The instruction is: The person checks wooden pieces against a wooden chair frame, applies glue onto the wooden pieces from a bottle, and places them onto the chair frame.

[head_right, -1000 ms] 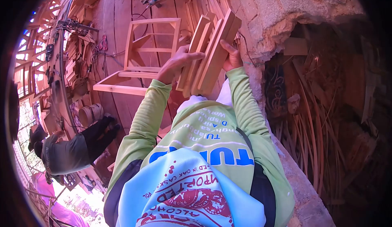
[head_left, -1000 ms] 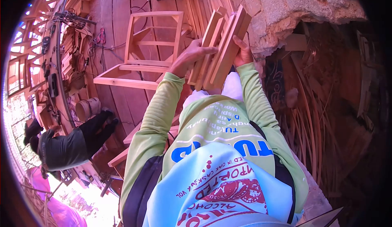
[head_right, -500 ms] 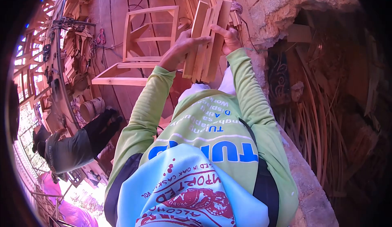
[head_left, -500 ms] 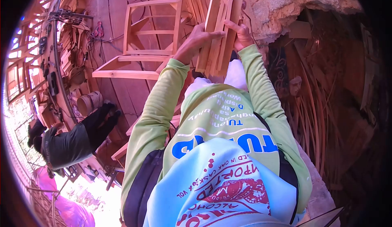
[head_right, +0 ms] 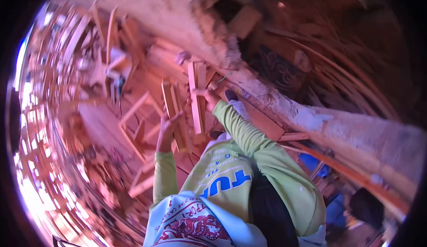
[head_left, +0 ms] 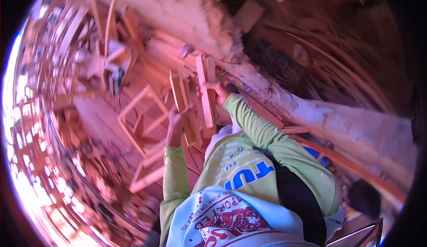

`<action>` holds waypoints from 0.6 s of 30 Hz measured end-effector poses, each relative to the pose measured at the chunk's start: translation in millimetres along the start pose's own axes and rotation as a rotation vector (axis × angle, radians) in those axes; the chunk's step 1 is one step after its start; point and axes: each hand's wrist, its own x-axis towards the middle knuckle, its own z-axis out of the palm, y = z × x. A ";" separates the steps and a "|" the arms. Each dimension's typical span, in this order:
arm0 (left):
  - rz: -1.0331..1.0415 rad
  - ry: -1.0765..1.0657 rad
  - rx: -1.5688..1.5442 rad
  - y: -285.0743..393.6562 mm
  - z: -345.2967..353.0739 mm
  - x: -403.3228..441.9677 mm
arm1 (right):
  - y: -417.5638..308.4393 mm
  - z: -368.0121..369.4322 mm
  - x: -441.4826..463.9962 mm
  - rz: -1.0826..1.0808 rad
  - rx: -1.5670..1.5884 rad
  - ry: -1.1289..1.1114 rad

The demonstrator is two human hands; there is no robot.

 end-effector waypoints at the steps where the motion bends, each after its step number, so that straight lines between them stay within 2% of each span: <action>1: -0.009 -0.022 0.030 -5.4 1.0 7.2 | -7.8 -1.4 -12.4 -0.006 0.105 0.046; 4: -0.026 -0.038 0.141 -10.2 8.3 24.0 | -59.7 -52.4 -38.2 -0.136 0.141 0.013; 5: -0.032 -0.028 0.182 -11.0 7.2 28.0 | -90.0 -56.3 -53.9 -0.229 0.014 0.120; 6: -0.063 -0.034 0.215 -18.3 1.6 35.4 | -111.5 -78.2 -61.0 -0.237 0.043 0.121; 7: -0.097 -0.042 0.248 -30.0 -5.1 46.7 | -135.6 -75.0 -74.3 -0.366 0.056 0.215; 8: -0.133 -0.046 0.278 -39.8 -10.5 54.0 | -154.1 -95.4 -80.0 -0.387 0.130 0.233; 9: -0.153 -0.037 0.336 -42.8 -9.7 58.5 | -177.7 -98.9 -92.4 -0.372 0.178 0.279; 12: -0.189 -0.001 0.497 -59.0 -14.7 73.1 | -247.0 -155.4 -76.0 -0.318 -0.011 0.256; 15: -0.147 0.066 0.657 -85.4 -26.2 88.6 | -317.0 -164.7 -26.3 -0.298 -0.117 0.243; 16: -0.127 0.061 0.782 -59.7 -5.0 82.7 | -333.7 -166.4 -9.2 -0.289 -0.141 0.255; 18: -0.211 0.098 0.757 -68.5 -3.4 87.8 | -367.6 -175.0 36.4 -0.226 -0.134 0.239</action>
